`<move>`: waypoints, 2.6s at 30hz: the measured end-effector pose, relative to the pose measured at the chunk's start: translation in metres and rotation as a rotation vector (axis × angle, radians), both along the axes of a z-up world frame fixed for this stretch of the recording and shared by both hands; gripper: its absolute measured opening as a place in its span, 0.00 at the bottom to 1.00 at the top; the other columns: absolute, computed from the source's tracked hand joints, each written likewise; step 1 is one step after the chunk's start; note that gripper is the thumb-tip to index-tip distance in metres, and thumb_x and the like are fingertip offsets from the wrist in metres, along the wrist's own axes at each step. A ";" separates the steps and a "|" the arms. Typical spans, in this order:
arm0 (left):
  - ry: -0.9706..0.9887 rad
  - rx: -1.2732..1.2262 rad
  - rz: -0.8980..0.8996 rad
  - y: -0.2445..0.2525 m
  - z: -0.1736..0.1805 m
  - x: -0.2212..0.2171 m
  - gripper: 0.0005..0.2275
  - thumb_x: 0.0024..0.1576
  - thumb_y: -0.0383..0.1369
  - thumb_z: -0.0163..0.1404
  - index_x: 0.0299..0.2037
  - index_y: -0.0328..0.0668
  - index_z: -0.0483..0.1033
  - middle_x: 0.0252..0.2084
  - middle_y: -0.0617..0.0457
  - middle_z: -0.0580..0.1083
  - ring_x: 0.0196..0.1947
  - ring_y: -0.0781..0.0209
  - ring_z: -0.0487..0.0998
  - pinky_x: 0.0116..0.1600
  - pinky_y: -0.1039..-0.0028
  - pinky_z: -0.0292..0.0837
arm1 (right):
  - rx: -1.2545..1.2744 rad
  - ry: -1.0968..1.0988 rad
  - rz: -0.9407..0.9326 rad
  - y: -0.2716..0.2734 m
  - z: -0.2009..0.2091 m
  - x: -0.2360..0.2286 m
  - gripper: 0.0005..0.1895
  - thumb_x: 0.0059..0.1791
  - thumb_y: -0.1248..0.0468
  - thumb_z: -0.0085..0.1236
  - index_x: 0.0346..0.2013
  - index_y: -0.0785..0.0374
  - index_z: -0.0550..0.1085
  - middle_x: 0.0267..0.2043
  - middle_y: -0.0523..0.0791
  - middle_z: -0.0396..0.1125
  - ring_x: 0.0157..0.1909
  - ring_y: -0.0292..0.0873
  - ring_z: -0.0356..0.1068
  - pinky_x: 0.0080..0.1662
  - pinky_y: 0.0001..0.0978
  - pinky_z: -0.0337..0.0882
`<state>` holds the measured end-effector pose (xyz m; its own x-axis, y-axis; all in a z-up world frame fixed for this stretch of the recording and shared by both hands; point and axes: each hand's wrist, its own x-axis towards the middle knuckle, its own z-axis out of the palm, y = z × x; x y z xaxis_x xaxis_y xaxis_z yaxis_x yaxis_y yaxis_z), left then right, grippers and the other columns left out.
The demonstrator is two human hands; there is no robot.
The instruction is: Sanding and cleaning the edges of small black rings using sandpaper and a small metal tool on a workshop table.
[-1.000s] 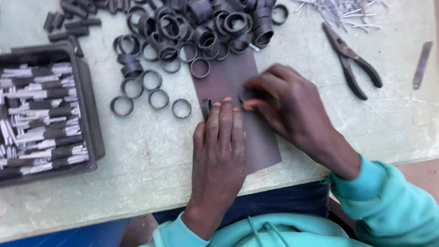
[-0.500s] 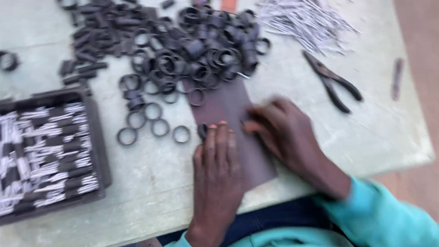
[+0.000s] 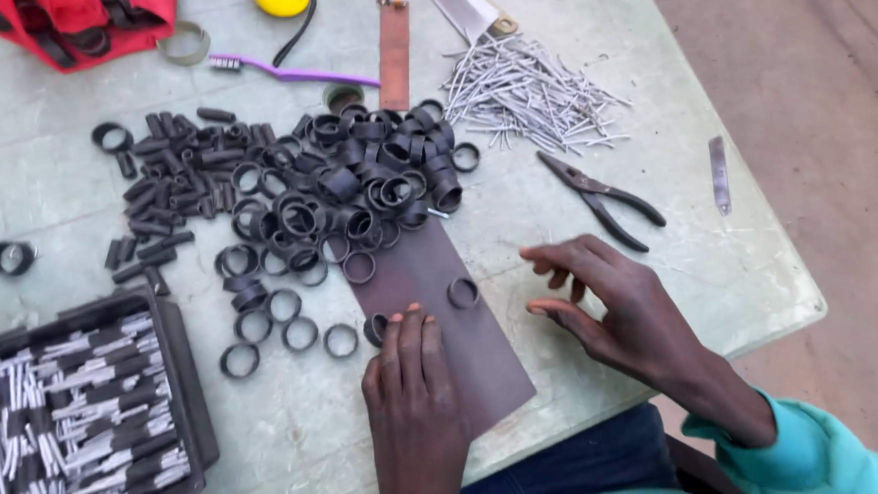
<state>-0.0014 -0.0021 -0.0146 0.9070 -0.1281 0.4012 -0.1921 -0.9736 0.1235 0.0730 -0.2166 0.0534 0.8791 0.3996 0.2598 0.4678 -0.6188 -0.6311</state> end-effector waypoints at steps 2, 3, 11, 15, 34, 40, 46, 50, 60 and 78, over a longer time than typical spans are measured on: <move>-0.010 -0.017 -0.002 -0.001 -0.002 0.002 0.18 0.61 0.26 0.38 0.61 0.38 0.70 0.67 0.45 0.69 0.69 0.49 0.68 0.63 0.61 0.66 | 0.029 -0.008 -0.010 -0.005 -0.007 -0.006 0.19 0.49 0.65 0.62 0.55 0.63 0.74 0.46 0.46 0.72 0.37 0.37 0.72 0.37 0.26 0.74; -0.013 -0.036 -0.001 -0.001 -0.002 0.001 0.17 0.62 0.25 0.37 0.60 0.37 0.70 0.67 0.45 0.69 0.68 0.49 0.68 0.62 0.61 0.67 | 0.058 -0.009 -0.015 -0.007 -0.012 -0.010 0.14 0.50 0.67 0.61 0.51 0.63 0.75 0.45 0.46 0.73 0.35 0.36 0.72 0.35 0.23 0.74; -0.031 -0.083 -0.005 -0.001 0.002 0.001 0.16 0.63 0.27 0.38 0.58 0.41 0.72 0.65 0.50 0.72 0.67 0.52 0.70 0.61 0.63 0.65 | -0.051 -0.171 0.004 -0.001 -0.039 -0.014 0.08 0.55 0.63 0.53 0.45 0.60 0.77 0.40 0.50 0.68 0.41 0.49 0.71 0.42 0.37 0.71; -0.167 -0.067 0.058 -0.004 -0.004 0.007 0.16 0.68 0.33 0.34 0.55 0.42 0.77 0.62 0.53 0.76 0.63 0.55 0.75 0.61 0.67 0.64 | -0.047 -0.187 0.023 -0.003 -0.041 -0.011 0.07 0.56 0.63 0.50 0.45 0.60 0.76 0.40 0.49 0.66 0.40 0.50 0.69 0.42 0.37 0.70; -0.179 -0.572 0.020 0.009 0.022 0.006 0.10 0.65 0.29 0.43 0.48 0.34 0.77 0.56 0.43 0.75 0.62 0.40 0.74 0.68 0.56 0.69 | 0.006 -0.131 -0.426 -0.110 -0.012 0.024 0.12 0.56 0.79 0.48 0.46 0.64 0.76 0.48 0.45 0.75 0.49 0.40 0.73 0.54 0.32 0.72; -0.235 -0.551 -0.031 0.004 0.038 0.010 0.06 0.61 0.22 0.51 0.46 0.35 0.78 0.52 0.45 0.77 0.54 0.45 0.75 0.63 0.60 0.74 | -0.451 0.029 -0.724 -0.179 -0.039 0.073 0.35 0.55 0.48 0.68 0.62 0.76 0.75 0.53 0.68 0.68 0.52 0.65 0.68 0.49 0.58 0.68; 0.083 -0.530 -0.044 -0.010 0.046 0.032 0.26 0.57 0.37 0.60 0.61 0.32 0.66 0.57 0.40 0.68 0.55 0.44 0.68 0.60 0.57 0.65 | 0.055 0.114 -0.725 -0.229 -0.074 0.078 0.15 0.59 0.63 0.71 0.58 0.62 0.76 0.47 0.48 0.72 0.47 0.37 0.70 0.46 0.28 0.72; 0.096 -0.457 -0.051 -0.016 0.036 0.041 0.18 0.55 0.35 0.62 0.51 0.39 0.71 0.52 0.43 0.68 0.49 0.46 0.68 0.54 0.61 0.69 | 0.092 0.162 -0.761 -0.224 -0.064 0.070 0.12 0.58 0.64 0.70 0.55 0.62 0.78 0.45 0.47 0.73 0.44 0.35 0.71 0.46 0.23 0.72; 0.055 -0.886 -0.229 0.018 0.066 0.028 0.17 0.59 0.22 0.57 0.58 0.39 0.72 0.39 0.51 0.70 0.38 0.60 0.74 0.43 0.73 0.76 | 0.274 0.237 -0.379 -0.203 -0.045 0.036 0.19 0.66 0.56 0.41 0.61 0.72 0.62 0.52 0.55 0.59 0.28 0.52 0.64 0.24 0.40 0.62; 0.088 -0.914 -0.419 0.018 0.068 0.026 0.17 0.57 0.29 0.60 0.54 0.37 0.72 0.47 0.47 0.76 0.40 0.60 0.79 0.47 0.73 0.81 | 0.142 0.877 0.093 0.033 0.038 0.028 0.15 0.48 0.53 0.65 0.28 0.62 0.85 0.17 0.44 0.66 0.21 0.37 0.59 0.27 0.29 0.57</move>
<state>0.0249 0.0161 0.0536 0.8908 -0.1199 0.4383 -0.4508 -0.3549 0.8191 0.1010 -0.1836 0.0913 0.7505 0.4945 -0.4384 -0.1748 -0.4912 -0.8533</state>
